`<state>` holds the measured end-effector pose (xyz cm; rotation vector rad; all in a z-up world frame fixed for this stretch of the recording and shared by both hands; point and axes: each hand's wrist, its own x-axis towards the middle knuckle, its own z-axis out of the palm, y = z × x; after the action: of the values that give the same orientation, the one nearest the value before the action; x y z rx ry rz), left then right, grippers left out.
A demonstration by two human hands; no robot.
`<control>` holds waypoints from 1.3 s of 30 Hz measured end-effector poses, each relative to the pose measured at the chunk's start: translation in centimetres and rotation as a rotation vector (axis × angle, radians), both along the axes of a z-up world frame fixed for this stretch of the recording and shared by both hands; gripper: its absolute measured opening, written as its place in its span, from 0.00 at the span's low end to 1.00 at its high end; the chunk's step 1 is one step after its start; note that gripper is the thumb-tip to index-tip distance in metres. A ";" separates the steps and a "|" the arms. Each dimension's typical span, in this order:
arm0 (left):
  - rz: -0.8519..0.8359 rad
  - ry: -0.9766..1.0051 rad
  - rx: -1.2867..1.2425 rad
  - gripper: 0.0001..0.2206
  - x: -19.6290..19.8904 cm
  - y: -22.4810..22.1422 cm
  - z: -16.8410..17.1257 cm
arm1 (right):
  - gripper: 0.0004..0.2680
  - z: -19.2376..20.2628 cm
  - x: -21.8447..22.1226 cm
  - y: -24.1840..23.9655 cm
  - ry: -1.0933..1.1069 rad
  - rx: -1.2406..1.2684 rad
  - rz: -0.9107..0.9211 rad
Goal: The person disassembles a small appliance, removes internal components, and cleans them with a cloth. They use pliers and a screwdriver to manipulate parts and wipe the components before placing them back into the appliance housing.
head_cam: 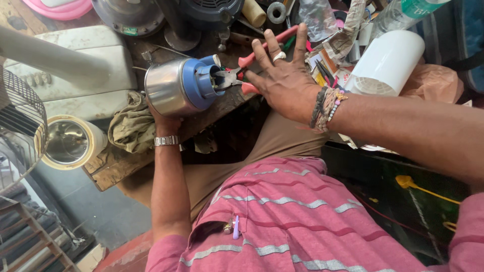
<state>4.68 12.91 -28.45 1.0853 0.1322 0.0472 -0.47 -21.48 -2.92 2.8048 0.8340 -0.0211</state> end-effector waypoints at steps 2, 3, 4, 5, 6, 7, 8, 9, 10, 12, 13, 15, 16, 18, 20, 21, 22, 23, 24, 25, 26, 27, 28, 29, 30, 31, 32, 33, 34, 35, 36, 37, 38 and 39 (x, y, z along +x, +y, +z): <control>0.016 0.100 -0.166 0.15 0.0 0.1 -0.6 | 0.16 0.1 0.1 0.2 -0.003 -0.024 0.003; 0.025 0.146 -0.249 0.16 0.1 0.2 -0.8 | 0.16 0.2 0.3 0.4 -0.008 -0.060 0.002; 0.002 0.096 -0.133 0.15 0.2 0.3 -1.1 | 0.16 0.2 0.4 0.5 -0.013 -0.096 0.000; -0.019 0.048 -0.016 0.14 0.2 0.4 -1.3 | 0.16 0.2 0.5 0.7 0.017 -0.110 -0.017; -0.039 0.000 0.101 0.13 0.2 0.5 -1.6 | 0.17 0.1 0.6 0.8 0.047 -0.124 -0.035; -0.042 0.027 -0.014 0.15 0.2 0.6 -1.8 | 0.17 0.1 0.7 1.0 0.078 -0.138 -0.053; -0.045 0.055 -0.128 0.16 0.2 0.7 -2.0 | 0.17 0.2 0.8 1.0 0.112 -0.052 -0.056; -0.046 0.083 -0.244 0.18 0.2 0.7 -2.1 | 0.17 0.4 0.8 1.0 0.146 0.033 -0.057; -0.035 -0.024 0.021 0.17 0.0 0.7 -2.3 | 0.18 0.6 0.9 1.1 0.180 0.117 -0.057; -0.015 -0.233 0.559 0.21 -0.5 1.0 -2.5 | 0.14 1.1 0.9 1.3 0.325 0.076 -0.109; -0.019 -0.210 0.553 0.20 -0.5 1.1 -2.6 | 0.13 1.5 0.9 1.5 0.395 0.057 -0.138; -0.028 -0.162 0.537 0.19 -0.6 1.2 -2.9 | 0.12 2.0 0.9 1.9 0.443 0.059 -0.176; -0.006 -0.046 0.221 0.20 -0.7 1.0 -3.2 | 0.12 2.2 0.8 1.9 0.467 0.059 -0.196; 0.041 0.185 -0.410 0.23 -0.9 1.0 -3.7 | 0.10 2.2 0.6 2.0 0.482 0.113 -0.201; 0.017 0.080 -0.157 0.22 -1.2 1.3 -4.0 | 0.09 2.0 0.5 2.3 0.445 0.131 -0.158; 0.003 0.027 -0.034 0.22 -1.3 1.3 -4.1 | 0.10 1.9 0.5 2.3 0.400 0.118 -0.116; -0.008 -0.028 0.101 0.22 -1.3 1.3 -4.0 | 0.10 1.8 0.5 2.3 0.355 0.105 -0.075; -0.020 -0.082 0.234 0.22 -1.4 1.2 -3.9 | 0.10 1.7 0.5 2.3 0.413 0.104 -0.113; -0.031 -0.137 0.366 0.22 -1.4 1.2 -3.7 | 0.10 1.6 0.5 2.3 0.471 0.103 -0.151; -0.014 -0.234 0.539 0.24 -1.5 1.2 -3.4 | 0.10 1.6 0.4 2.3 0.530 0.101 -0.190; 0.004 -0.332 0.711 0.25 -1.5 1.2 -3.1 | 0.11 1.7 0.4 2.2 0.524 0.108 -0.176; 0.023 -0.431 0.879 0.26 -1.6 1.1 -2.9 | 0.12 1.8 0.3 2.2 0.517 0.112 -0.161; -0.005 -0.308 0.694 0.23 -1.6 1.0 -2.7 | 0.13 1.9 0.2 2.1 0.510 0.115 -0.147; -0.030 -0.185 0.511 0.20 -1.7 1.2 -2.7 | 0.13 1.9 0.0 2.2 0.553 0.088 -0.167; -0.056 -0.063 0.328 0.18 -1.8 1.5 -2.7 | 0.13 2.0 -0.2 2.3 0.596 0.061 -0.187; -0.057 -0.123 0.434 0.19 -1.6 1.5 -3.0 | 0.13 2.1 -0.3 2.2 0.632 0.031 -0.207; -0.059 -0.183 0.540 0.20 -1.5 1.6 -3.4 | 0.15 2.0 -0.3 2.2 0.618 0.049 -0.201; -0.059 -0.238 0.648 0.22 -1.6 1.9 -3.9 | 0.16 1.9 -0.5 2.1 0.610 0.068 -0.192; -0.045 -0.156 0.449 0.26 -1.7 1.8 -4.7 | 0.18 1.8 -0.6 2.0 0.601 0.087 -0.183; -0.030 -0.076 0.254 0.29 -1.6 1.6 -5.4 | 0.18 1.6 -0.6 1.8 0.620 0.097 -0.196; -0.012 0.004 0.059 0.33 -1.7 1.7 -6.0 | 0.17 1.6 -0.6 1.7 0.639 0.107 -0.209; 0.034 -0.150 0.265 0.35 -1.9 1.6 -6.6 | 0.17 1.6 -0.8 1.7 0.658 0.116 -0.225; 0.079 -0.305 0.470 0.37 -2.2 1.4 -6.9 | 0.18 1.7 -0.7 1.6 0.652 0.098 -0.219; 0.124 -0.460 0.679 0.39 -2.5 1.5 -6.9 | 0.18 2.0 -0.9 1.8 0.646 0.083 -0.211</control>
<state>2.17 14.46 -35.38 1.7101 -0.2515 0.4777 -1.32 -19.66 -0.97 2.9718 0.6477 -0.9857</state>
